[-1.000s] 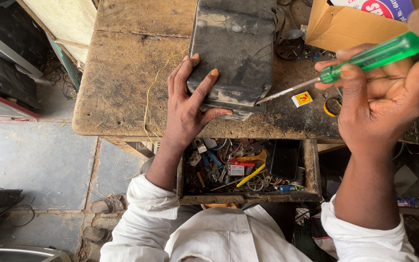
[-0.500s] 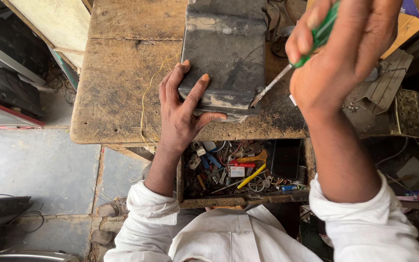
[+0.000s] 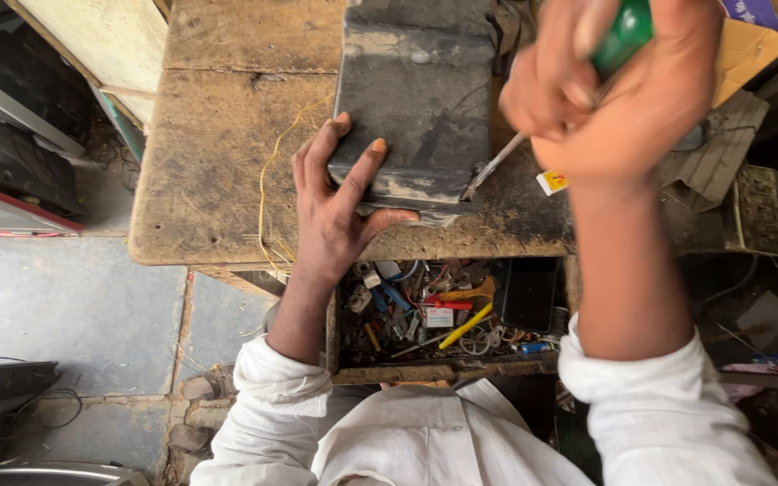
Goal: The person uses a green-handled screwdriver to repeatedly pry and scrape along the seams of a black plastic housing on a workbench. They rotate the housing to access different edges and occasionally switch to a red-handled tool for similar prying actions. The task focuses on separating or adjusting the housing without fully opening it.
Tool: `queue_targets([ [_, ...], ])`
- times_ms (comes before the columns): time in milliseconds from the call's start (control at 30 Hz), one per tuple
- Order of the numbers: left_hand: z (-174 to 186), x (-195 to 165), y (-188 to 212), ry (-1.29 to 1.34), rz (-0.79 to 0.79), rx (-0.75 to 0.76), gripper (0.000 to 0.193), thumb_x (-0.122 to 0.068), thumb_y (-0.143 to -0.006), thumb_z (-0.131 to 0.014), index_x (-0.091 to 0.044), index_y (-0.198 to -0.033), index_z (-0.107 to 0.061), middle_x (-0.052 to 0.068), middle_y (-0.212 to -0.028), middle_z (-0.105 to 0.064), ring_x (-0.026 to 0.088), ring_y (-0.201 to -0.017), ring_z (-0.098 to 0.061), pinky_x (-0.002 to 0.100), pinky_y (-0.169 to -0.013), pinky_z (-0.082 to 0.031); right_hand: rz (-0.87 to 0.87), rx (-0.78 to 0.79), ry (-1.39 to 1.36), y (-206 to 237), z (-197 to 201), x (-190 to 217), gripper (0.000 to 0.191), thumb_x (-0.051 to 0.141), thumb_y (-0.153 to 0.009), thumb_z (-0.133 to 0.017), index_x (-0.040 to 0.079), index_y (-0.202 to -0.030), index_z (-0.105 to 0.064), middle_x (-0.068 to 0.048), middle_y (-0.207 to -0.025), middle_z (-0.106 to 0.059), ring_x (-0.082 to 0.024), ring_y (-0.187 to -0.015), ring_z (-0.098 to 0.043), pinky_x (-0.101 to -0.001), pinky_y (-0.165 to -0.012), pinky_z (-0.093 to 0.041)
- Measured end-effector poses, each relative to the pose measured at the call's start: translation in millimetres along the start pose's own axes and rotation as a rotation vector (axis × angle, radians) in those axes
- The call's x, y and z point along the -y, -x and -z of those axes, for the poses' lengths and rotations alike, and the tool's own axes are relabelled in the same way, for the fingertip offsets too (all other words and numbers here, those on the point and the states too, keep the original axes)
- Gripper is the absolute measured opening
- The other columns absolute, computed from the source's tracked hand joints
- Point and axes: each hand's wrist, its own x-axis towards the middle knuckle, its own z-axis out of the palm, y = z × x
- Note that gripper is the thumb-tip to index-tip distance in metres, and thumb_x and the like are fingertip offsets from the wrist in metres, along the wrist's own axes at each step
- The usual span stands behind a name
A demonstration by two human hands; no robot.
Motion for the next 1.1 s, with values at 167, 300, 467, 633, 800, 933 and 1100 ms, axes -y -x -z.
queue_targets([
  [167, 3.2, -2.9, -2.0, 0.015, 0.034, 0.027, 0.086, -0.061, -0.078, -0.082, -0.017, -0.148, -0.058, 0.017, -0.161, -0.038, 0.041, -0.144, -0.044, 0.057, -0.12, -0.04, 0.069, -0.029, 0.176, -9.0, 9.7, -1.1, 0.045, 0.043, -0.12, -0.038, 0.01, -0.092, -0.045, -0.003, -0.06, -0.044, -0.01, -0.04, -0.037, -0.0293, -0.041, -0.031],
  [300, 2.8, -2.1, -2.3, 0.008, 0.035, 0.024, 0.086, -0.062, -0.079, -0.081, -0.017, -0.148, -0.059, 0.017, -0.159, -0.038, 0.042, -0.143, -0.043, 0.057, -0.12, -0.04, 0.283, -0.236, 0.749, 26.0, -9.9, -3.3, 0.043, 0.042, -0.118, -0.038, 0.01, -0.091, -0.048, -0.002, -0.058, -0.044, -0.009, -0.04, -0.036, -0.0287, -0.039, -0.031],
  [467, -0.5, 0.6, -0.8, 0.019, 0.034, 0.019, 0.086, -0.064, -0.078, -0.08, -0.018, -0.146, -0.059, 0.017, -0.159, -0.037, 0.04, -0.144, -0.043, 0.057, -0.121, -0.04, 0.281, -0.243, 0.685, 34.0, -21.0, -6.3, 0.042, 0.041, -0.116, -0.039, 0.011, -0.09, -0.052, 0.0, -0.056, -0.043, -0.008, -0.039, -0.035, -0.028, -0.036, -0.03],
  [633, 0.7, -0.5, 0.0, 0.018, 0.034, 0.015, 0.084, -0.063, -0.08, -0.08, -0.019, -0.148, -0.057, 0.016, -0.161, -0.036, 0.04, -0.146, -0.041, 0.057, -0.123, -0.04, -0.056, 0.085, -0.05, -22.7, 9.1, 1.5, 0.041, 0.04, -0.113, -0.039, 0.012, -0.09, -0.056, 0.001, -0.054, -0.042, -0.006, -0.038, -0.033, -0.0272, -0.034, -0.03],
  [800, -0.2, 1.0, 0.8, 0.034, 0.045, 0.03, 0.086, -0.063, -0.08, -0.079, -0.02, -0.151, -0.055, 0.015, -0.161, -0.036, 0.04, -0.145, -0.041, 0.057, -0.122, -0.04, 0.011, -0.007, 0.125, -12.5, 7.8, -14.3, 0.043, 0.038, -0.122, -0.034, 0.007, -0.1, -0.053, -0.008, -0.069, -0.043, -0.019, -0.049, -0.038, -0.0328, -0.043, -0.032],
  [933, -1.1, 4.1, 4.1, 0.025, 0.041, 0.022, 0.084, -0.063, -0.081, -0.079, -0.022, -0.151, -0.055, 0.014, -0.163, -0.035, 0.04, -0.147, -0.04, 0.057, -0.123, -0.04, 0.04, -0.15, 0.113, 6.8, -12.7, -11.2, 0.047, 0.036, -0.129, -0.034, 0.004, -0.1, -0.052, -0.007, -0.066, -0.039, -0.017, -0.053, -0.035, -0.0303, -0.043, -0.027],
  [1100, -2.8, 2.3, 3.6, 0.038, 0.044, 0.022, 0.084, -0.064, -0.081, -0.079, -0.023, -0.151, -0.056, 0.014, -0.162, -0.035, 0.04, -0.147, -0.039, 0.057, -0.123, -0.04, -0.059, -0.048, -0.064, -23.7, -17.8, 2.8, 0.04, 0.04, -0.113, -0.041, 0.005, -0.114, -0.059, -0.004, -0.064, -0.053, -0.011, -0.047, -0.05, -0.0267, -0.04, -0.041],
])
